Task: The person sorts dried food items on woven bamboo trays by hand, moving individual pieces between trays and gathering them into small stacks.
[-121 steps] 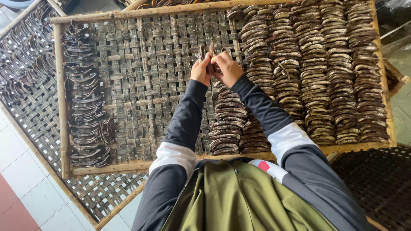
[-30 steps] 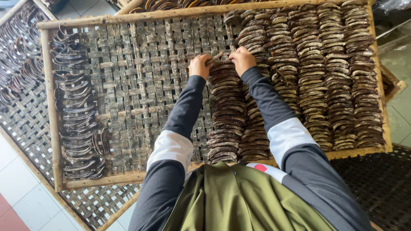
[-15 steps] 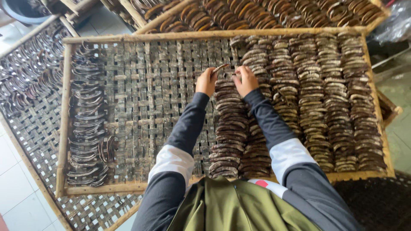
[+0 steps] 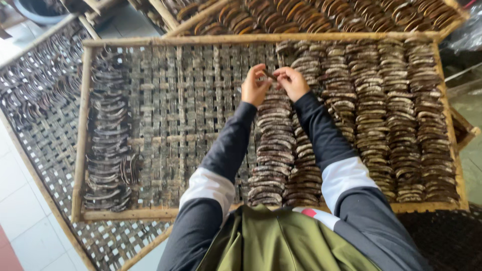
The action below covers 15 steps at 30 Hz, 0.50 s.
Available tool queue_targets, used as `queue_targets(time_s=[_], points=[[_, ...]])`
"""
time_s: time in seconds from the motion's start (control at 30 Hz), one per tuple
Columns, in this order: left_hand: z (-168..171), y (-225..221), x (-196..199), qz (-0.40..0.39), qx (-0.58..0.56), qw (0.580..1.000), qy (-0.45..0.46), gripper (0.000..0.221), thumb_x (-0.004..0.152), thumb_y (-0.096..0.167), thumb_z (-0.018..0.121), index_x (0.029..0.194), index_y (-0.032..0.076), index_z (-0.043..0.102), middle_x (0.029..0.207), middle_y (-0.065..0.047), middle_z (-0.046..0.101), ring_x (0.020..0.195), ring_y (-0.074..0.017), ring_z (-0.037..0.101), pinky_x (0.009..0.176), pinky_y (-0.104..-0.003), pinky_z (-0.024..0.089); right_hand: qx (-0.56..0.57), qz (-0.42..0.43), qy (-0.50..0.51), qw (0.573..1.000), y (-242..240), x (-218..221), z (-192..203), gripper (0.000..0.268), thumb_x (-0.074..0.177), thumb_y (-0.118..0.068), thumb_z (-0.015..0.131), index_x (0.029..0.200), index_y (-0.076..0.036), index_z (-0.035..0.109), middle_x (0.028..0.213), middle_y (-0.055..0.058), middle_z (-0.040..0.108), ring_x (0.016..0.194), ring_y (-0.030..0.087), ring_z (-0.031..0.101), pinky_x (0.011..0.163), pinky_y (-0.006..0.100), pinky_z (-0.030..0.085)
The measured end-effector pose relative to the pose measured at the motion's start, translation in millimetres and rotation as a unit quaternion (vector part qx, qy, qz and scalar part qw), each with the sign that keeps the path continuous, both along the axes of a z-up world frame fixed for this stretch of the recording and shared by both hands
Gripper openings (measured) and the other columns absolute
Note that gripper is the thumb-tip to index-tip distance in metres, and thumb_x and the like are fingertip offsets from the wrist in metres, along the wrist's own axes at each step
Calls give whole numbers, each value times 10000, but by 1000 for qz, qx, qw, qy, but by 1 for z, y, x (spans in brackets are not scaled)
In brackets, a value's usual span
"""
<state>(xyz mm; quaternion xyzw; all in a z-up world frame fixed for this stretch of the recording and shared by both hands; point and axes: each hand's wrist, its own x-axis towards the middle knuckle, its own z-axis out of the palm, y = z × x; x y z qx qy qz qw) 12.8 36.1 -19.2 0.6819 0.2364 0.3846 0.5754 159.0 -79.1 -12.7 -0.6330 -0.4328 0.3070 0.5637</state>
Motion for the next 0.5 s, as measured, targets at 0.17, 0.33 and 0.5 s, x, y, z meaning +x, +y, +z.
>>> queue_targets(time_s=[0.17,0.33,0.5], points=[[-28,26,-9,74,5,990,122,212,897,143,795,1088,94,716,975,-66,794,848,-160,757,770,-309,605,-52,-39,15,998,1,17,0,152,1015,-21,646,1163,-13,679,935,31,695,816,118,710,705,273,580],[-36,23,-10,84,16,972,220,204,851,180,823,1011,114,715,920,-71,787,816,-200,761,779,-330,593,-65,-55,-35,996,-8,17,-24,201,935,29,682,1123,-37,714,1013,45,751,878,147,732,795,298,608],[-38,20,-9,48,186,931,311,159,847,189,774,956,113,686,930,-91,734,881,-326,696,765,-468,521,-72,-80,-419,902,-11,2,-25,232,847,76,744,1048,-40,750,971,148,670,869,345,683,766,416,565]])
